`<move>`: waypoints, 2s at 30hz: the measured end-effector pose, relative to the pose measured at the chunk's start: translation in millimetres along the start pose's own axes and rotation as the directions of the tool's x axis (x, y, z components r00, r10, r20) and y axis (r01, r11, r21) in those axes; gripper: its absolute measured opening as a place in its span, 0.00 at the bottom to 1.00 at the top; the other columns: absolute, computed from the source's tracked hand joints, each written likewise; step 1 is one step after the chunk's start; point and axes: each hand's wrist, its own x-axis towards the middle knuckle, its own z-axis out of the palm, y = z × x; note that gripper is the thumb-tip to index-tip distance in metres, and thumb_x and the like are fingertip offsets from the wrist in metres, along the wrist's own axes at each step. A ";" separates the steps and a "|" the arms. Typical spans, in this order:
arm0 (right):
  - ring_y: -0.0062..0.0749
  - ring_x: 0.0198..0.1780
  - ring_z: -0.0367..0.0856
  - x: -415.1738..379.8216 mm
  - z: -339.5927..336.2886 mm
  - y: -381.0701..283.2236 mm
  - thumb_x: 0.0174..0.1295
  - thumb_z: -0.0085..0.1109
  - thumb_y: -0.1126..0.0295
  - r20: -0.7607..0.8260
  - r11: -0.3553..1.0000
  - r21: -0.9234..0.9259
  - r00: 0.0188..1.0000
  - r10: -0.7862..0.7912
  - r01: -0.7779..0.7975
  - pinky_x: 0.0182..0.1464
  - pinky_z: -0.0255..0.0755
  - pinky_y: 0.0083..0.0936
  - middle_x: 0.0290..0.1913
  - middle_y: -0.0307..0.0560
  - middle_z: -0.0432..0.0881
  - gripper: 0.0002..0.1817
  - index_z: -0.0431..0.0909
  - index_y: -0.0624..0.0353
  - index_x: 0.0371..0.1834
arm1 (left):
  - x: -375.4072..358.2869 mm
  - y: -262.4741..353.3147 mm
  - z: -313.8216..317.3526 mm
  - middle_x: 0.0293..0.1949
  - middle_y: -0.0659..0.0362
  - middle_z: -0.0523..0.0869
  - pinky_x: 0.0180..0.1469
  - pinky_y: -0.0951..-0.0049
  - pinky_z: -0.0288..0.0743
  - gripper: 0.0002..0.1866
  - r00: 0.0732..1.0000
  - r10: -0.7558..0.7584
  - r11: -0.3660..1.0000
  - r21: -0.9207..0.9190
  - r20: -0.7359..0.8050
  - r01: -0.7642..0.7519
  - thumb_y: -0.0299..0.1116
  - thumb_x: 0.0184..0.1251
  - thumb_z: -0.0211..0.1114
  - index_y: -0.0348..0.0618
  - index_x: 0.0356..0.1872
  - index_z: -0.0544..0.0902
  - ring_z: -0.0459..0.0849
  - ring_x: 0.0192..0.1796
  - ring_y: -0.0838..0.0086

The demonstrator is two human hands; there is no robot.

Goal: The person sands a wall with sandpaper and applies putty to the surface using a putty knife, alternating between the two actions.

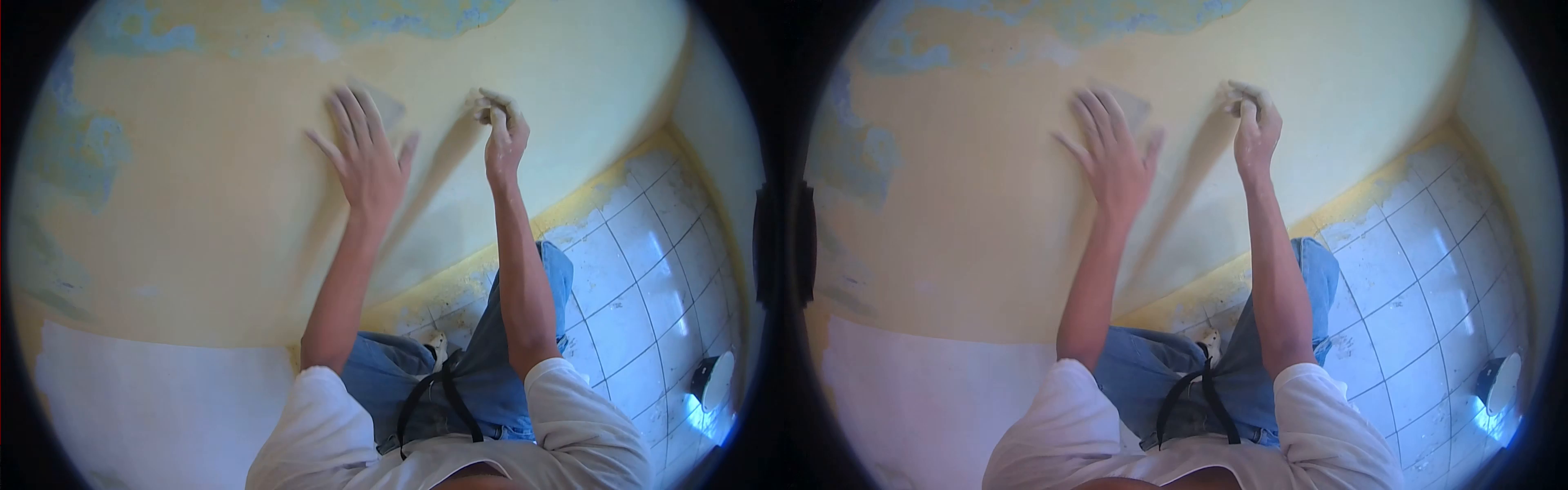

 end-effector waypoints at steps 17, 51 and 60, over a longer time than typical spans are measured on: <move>0.29 0.44 0.86 4.1 2.3 4.3 0.80 0.46 0.77 -0.059 0.999 0.023 0.997 -0.046 0.048 0.55 0.80 0.29 0.48 0.49 0.90 0.19 0.88 0.67 0.60 | 30.1 20.8 -15.6 0.90 0.31 0.52 0.83 0.18 0.21 0.57 0.990 -0.087 0.991 -0.108 -0.111 0.075 0.70 0.83 0.51 0.24 0.88 0.53 0.43 0.93 0.40; 0.40 0.44 0.89 -72.1 43.6 -37.5 0.77 0.49 0.86 0.401 0.925 -0.236 0.897 -0.185 0.297 0.50 0.81 0.36 0.44 0.51 0.89 0.15 0.88 0.65 0.52 | -96.9 10.3 47.2 0.94 0.53 0.48 0.88 0.22 0.38 0.50 0.969 0.084 0.971 -0.238 0.233 -0.027 0.48 0.79 0.66 0.42 0.93 0.51 0.43 0.95 0.62; 0.61 0.92 0.52 -196.1 53.8 -7.6 0.90 0.42 0.61 0.363 0.891 -0.419 0.932 -0.010 0.173 0.88 0.54 0.46 0.93 0.67 0.50 0.35 0.52 0.65 0.93 | -106.6 -22.1 53.5 0.95 0.64 0.50 0.88 0.23 0.44 0.44 0.979 0.165 0.908 -0.407 0.117 -0.104 0.34 0.80 0.61 0.50 0.93 0.53 0.47 0.94 0.73</move>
